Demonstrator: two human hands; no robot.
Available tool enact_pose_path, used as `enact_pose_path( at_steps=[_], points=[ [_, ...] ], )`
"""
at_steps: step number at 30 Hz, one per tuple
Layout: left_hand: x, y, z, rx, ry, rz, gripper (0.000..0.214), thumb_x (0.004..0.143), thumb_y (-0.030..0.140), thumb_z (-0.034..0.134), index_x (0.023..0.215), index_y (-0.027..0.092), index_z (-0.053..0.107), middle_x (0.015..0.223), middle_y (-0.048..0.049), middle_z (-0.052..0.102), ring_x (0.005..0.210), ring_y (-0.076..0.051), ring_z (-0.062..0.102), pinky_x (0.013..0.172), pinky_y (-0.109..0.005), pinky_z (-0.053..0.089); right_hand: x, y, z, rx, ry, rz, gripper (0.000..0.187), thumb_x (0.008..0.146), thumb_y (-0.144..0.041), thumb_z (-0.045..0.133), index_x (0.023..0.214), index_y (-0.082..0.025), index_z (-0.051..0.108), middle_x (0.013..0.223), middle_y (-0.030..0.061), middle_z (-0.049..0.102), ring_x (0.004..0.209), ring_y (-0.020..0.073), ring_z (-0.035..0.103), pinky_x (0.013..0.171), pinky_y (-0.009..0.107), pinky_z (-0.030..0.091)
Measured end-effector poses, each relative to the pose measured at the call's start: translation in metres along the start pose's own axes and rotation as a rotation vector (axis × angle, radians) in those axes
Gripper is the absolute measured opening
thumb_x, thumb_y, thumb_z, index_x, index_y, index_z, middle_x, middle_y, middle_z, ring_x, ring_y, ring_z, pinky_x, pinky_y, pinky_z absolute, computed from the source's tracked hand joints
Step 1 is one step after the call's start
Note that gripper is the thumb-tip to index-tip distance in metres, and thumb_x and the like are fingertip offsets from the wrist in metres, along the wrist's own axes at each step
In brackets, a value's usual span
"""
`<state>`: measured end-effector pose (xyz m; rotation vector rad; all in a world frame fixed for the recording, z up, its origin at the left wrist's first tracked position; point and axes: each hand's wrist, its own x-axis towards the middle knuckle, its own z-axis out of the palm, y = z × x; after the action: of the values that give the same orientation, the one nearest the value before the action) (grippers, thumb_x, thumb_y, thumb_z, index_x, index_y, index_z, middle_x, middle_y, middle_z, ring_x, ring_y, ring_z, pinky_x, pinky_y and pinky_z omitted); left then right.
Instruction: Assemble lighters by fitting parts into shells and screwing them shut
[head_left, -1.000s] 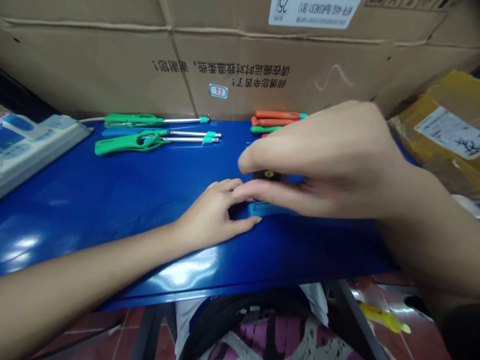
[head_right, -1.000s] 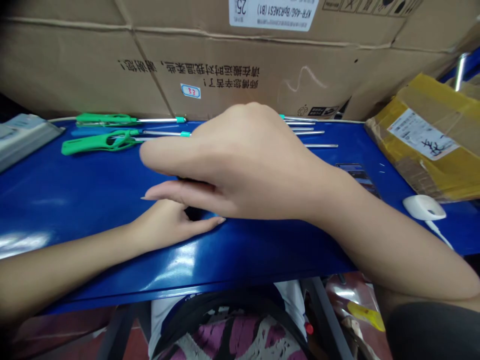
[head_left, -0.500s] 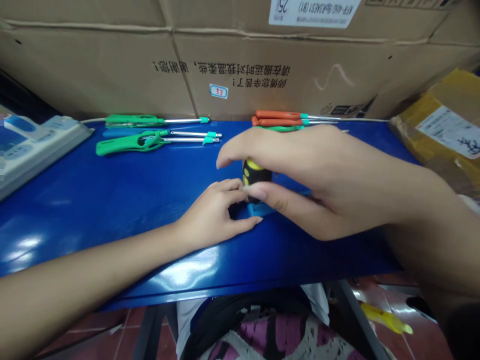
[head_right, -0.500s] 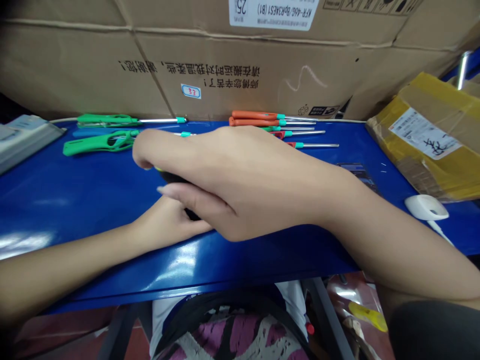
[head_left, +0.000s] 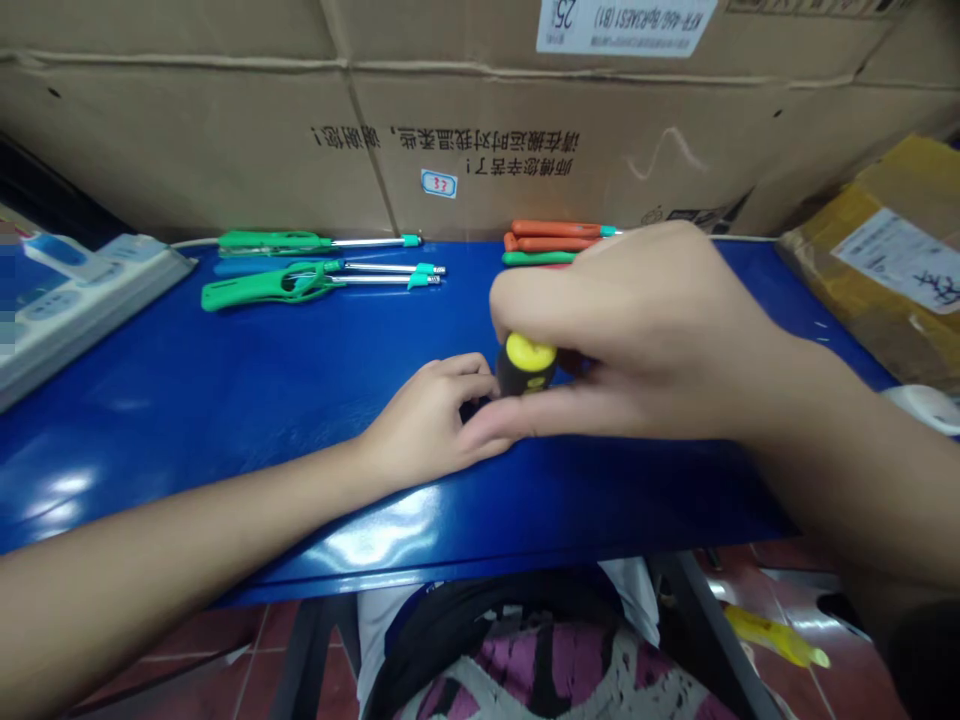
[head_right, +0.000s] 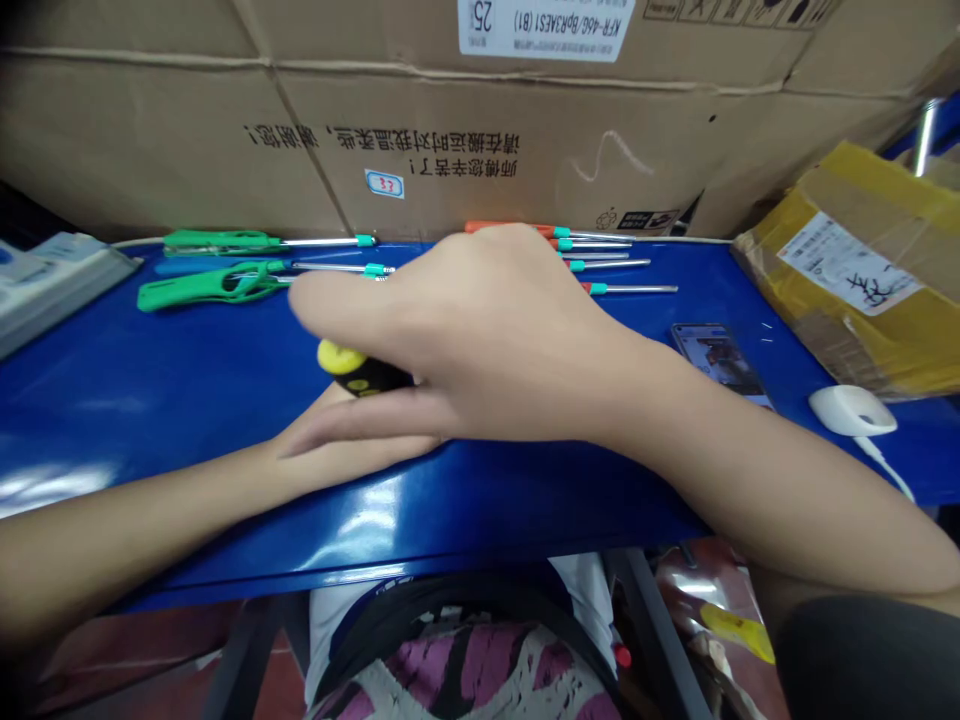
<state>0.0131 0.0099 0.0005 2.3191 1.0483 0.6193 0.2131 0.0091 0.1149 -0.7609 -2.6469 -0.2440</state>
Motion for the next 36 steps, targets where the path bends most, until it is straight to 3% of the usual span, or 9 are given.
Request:
enact_pose_path(
  at_steps=[4,9,13,20,23,27,30,33,36],
  points=[
    [-0.004,0.005,-0.016,0.114,-0.039,0.026,0.028,0.087,0.042,0.071,0.105,0.021,0.073,0.104,-0.0063,0.071,0.091,-0.024,0.069,0.081,-0.037,0.058,-0.003,0.011,-0.001,0.223,0.149,0.17,0.04,0.092,-0.06,0.065,0.079,-0.022,0.062,0.069,-0.002,0.063,0.062,0.0131,0.056,0.059,0.03,0.038],
    [-0.008,0.01,-0.06,0.454,-0.236,0.063,0.038,0.092,0.043,0.065,0.125,0.024,0.068,0.117,-0.0081,0.071,0.109,-0.031,0.066,0.093,-0.046,0.055,-0.035,0.048,0.015,0.51,0.379,0.541,0.03,0.09,-0.054,0.068,0.094,-0.023,0.068,0.082,0.0023,0.07,0.063,0.0157,0.061,0.059,0.033,0.048],
    [-0.008,0.01,-0.064,0.446,-0.223,0.087,0.05,0.093,0.052,0.064,0.135,0.025,0.062,0.127,-0.0088,0.068,0.115,-0.031,0.064,0.098,-0.046,0.053,-0.064,0.079,0.033,0.585,0.147,0.593,0.029,0.086,-0.052,0.072,0.097,-0.025,0.07,0.1,0.0063,0.074,0.085,0.0246,0.068,0.074,0.041,0.055],
    [-0.004,0.003,-0.027,0.389,-0.206,0.154,0.036,0.104,0.039,0.05,0.134,0.021,0.06,0.123,-0.0112,0.063,0.11,-0.027,0.06,0.095,-0.042,0.052,-0.074,0.081,0.059,0.384,-0.178,0.399,0.021,0.096,-0.037,0.058,0.105,-0.021,0.069,0.111,0.0106,0.074,0.101,0.0281,0.066,0.09,0.045,0.051],
    [-0.004,-0.001,-0.03,0.286,-0.223,0.162,0.036,0.107,0.037,0.044,0.135,0.021,0.059,0.123,-0.0108,0.062,0.113,-0.025,0.059,0.1,-0.04,0.05,-0.075,0.083,0.067,0.316,-0.182,0.338,0.021,0.097,-0.031,0.055,0.107,-0.018,0.069,0.12,0.0139,0.069,0.113,0.03,0.062,0.097,0.047,0.049],
    [-0.001,-0.007,-0.045,0.079,-0.22,0.103,0.031,0.108,0.034,0.04,0.128,0.021,0.061,0.109,-0.0051,0.063,0.097,-0.015,0.063,0.09,-0.026,0.051,-0.077,0.089,0.048,0.305,-0.059,0.309,0.027,0.101,-0.03,0.045,0.104,-0.017,0.069,0.113,0.0131,0.068,0.11,0.0255,0.061,0.099,0.041,0.047],
    [0.003,-0.009,-0.054,0.019,-0.169,0.118,0.027,0.108,0.032,0.042,0.113,0.019,0.066,0.098,-0.0029,0.064,0.087,-0.013,0.063,0.082,-0.022,0.05,-0.084,0.091,0.017,0.191,-0.169,0.424,0.036,0.103,-0.035,0.039,0.088,-0.019,0.068,0.089,0.0079,0.071,0.084,0.0232,0.063,0.079,0.037,0.049],
    [0.006,-0.012,-0.059,-0.007,-0.088,0.134,0.026,0.106,0.03,0.044,0.104,0.018,0.068,0.096,-0.0023,0.067,0.086,-0.012,0.062,0.081,-0.021,0.049,-0.095,0.094,-0.005,0.164,-0.241,0.489,0.033,0.1,-0.046,0.049,0.103,-0.022,0.072,0.105,0.0055,0.074,0.093,0.0235,0.067,0.08,0.035,0.049],
    [0.006,-0.015,-0.06,-0.049,-0.01,0.085,0.027,0.105,0.031,0.047,0.102,0.017,0.07,0.093,-0.0016,0.068,0.081,-0.011,0.063,0.078,-0.02,0.049,-0.101,0.098,-0.011,0.19,-0.281,0.453,0.028,0.095,-0.047,0.057,0.104,-0.025,0.072,0.105,0.0033,0.075,0.092,0.0221,0.069,0.08,0.033,0.05]
  ],
)
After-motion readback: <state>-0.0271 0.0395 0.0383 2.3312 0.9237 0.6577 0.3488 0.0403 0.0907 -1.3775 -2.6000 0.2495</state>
